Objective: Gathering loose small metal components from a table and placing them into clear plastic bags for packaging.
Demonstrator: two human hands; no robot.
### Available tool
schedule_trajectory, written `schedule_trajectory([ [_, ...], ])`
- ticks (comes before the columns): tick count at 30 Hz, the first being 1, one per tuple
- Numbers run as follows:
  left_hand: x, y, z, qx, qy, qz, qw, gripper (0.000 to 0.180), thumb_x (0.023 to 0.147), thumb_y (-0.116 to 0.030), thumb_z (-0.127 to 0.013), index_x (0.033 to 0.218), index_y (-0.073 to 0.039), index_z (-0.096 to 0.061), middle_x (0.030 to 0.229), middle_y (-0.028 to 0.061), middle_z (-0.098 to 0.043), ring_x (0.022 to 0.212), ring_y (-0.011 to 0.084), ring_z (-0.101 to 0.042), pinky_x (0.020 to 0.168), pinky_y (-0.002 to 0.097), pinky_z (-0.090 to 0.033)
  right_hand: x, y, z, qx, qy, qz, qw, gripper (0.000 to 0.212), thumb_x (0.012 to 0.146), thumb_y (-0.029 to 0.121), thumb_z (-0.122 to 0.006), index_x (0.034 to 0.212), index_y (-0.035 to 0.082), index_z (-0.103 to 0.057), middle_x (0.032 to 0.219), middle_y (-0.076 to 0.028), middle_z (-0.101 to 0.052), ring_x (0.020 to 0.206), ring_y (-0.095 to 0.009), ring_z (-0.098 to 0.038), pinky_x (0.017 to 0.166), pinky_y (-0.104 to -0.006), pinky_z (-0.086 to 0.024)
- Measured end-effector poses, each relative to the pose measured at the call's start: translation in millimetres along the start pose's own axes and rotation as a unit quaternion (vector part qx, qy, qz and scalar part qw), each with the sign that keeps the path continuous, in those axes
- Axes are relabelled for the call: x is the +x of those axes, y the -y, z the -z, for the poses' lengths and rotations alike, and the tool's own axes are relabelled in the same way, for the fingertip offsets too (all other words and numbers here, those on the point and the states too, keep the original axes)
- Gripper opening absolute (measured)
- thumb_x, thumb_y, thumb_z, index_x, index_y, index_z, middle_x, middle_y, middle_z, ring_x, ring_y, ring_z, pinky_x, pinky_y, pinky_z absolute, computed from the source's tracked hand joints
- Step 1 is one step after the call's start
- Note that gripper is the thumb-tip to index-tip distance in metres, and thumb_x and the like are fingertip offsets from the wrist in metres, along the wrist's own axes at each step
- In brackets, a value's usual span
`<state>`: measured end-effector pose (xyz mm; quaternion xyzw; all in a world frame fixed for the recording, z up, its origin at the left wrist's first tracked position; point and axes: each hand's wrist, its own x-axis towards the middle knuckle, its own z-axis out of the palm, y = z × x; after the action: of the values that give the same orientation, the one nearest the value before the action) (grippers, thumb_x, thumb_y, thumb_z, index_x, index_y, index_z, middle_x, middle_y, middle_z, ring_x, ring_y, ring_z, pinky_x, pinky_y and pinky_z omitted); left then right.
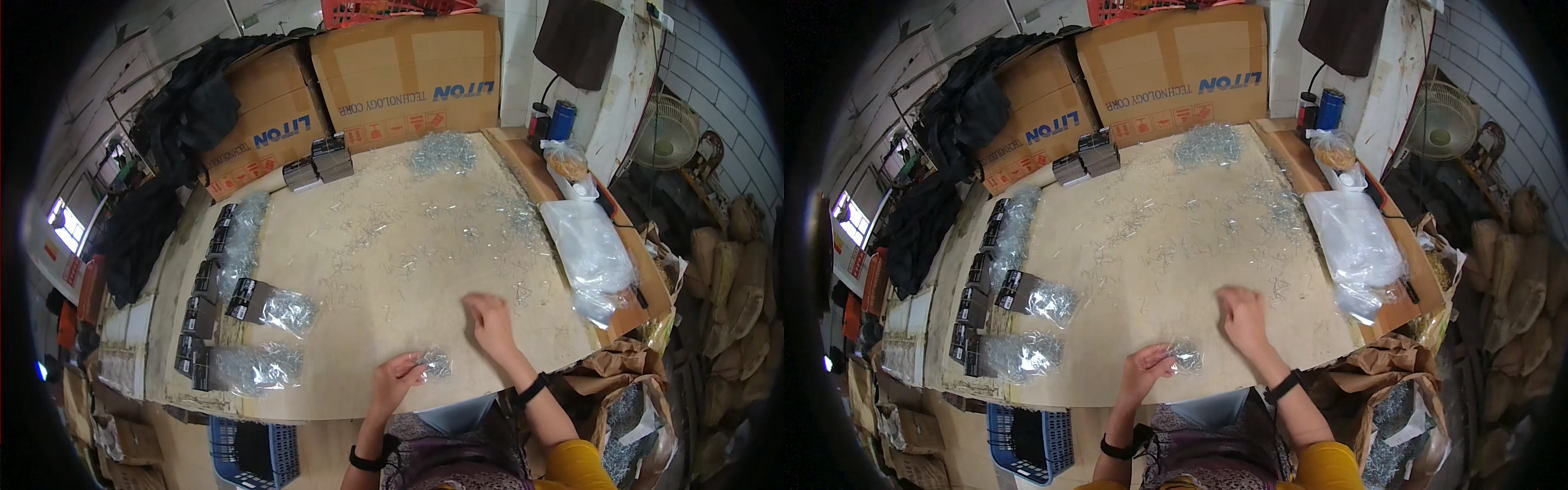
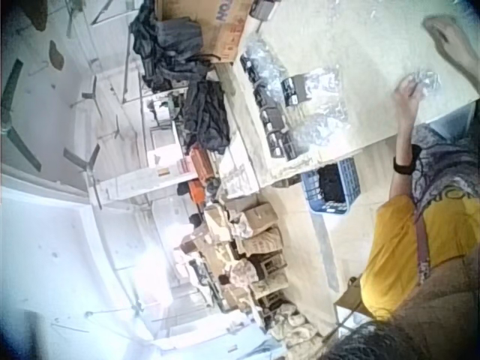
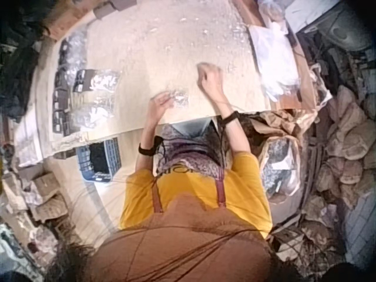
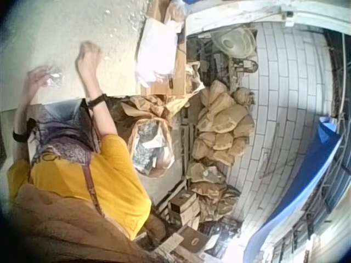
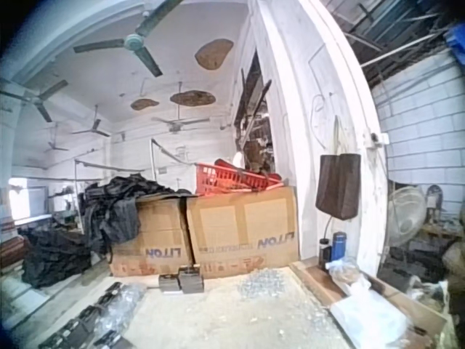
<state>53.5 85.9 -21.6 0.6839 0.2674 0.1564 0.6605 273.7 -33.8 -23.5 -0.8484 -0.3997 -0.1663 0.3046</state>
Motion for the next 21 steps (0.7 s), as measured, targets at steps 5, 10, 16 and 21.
schedule_trajectory([
  [5, 5, -27, -9, 0.004, 0.001, 0.028, 1.0, 0.041, 0.087, -0.003, -0.068, 0.127, 0.004, -0.058, 0.095, 0.0122, -0.072, 0.078, 0.0112, -0.066, 0.065, 0.024, -0.056, -38, 19, 15, 0.375, 0.195, 0.057, 0.904, 0.028, 0.082, 0.006, -0.065, 0.11, 0.011, -0.067, 0.094, -0.008, -0.059, 0.093, -0.026, -0.055, 0.092, -0.0372, -0.037],
  [10, 8, -48, -21, -0.02, -0.044, -0.034, 0.998, 0.041, 0.089, -0.003, -0.066, 0.128, 0.005, -0.056, 0.101, 0.0143, -0.07, 0.081, 0.0128, -0.066, 0.068, 0.0246, -0.057, -44, 33, 36, 0.334, 0.207, 0.028, 0.919, 0.028, 0.079, 0.012, -0.072, 0.107, 0.011, -0.068, 0.098, -0.007, -0.057, 0.096, -0.026, -0.054, 0.089, -0.0367, -0.036],
  [16, 13, -33, -10, 0.021, -0.095, -0.079, 0.992, 0.029, 0.09, -0.005, -0.064, 0.117, 0.005, -0.062, 0.102, 0.0128, -0.07, 0.076, 0.0101, -0.064, 0.067, 0.0238, -0.054, -51, 24, 29, 0.298, 0.165, 0.025, 0.94, 0.021, 0.076, 0.01, -0.075, 0.094, 0.01, -0.064, 0.103, -0.007, -0.056, 0.1, -0.026, -0.053, 0.09, -0.0374, -0.036],
  [21, 8, -27, 30, 0.174, -0.197, -0.107, 0.959, 0.009, 0.089, -0.004, -0.064, 0.097, 0.001, -0.067, 0.092, 0.009, -0.07, 0.079, 0.0134, -0.065, 0.069, 0.0239, -0.051, -50, 26, 37, 0.351, 0.203, -0.086, 0.91, 0.027, 0.073, 0.013, -0.076, 0.096, 0.009, -0.062, 0.103, -0.007, -0.056, 0.102, -0.027, -0.052, 0.09, -0.038, -0.036],
])
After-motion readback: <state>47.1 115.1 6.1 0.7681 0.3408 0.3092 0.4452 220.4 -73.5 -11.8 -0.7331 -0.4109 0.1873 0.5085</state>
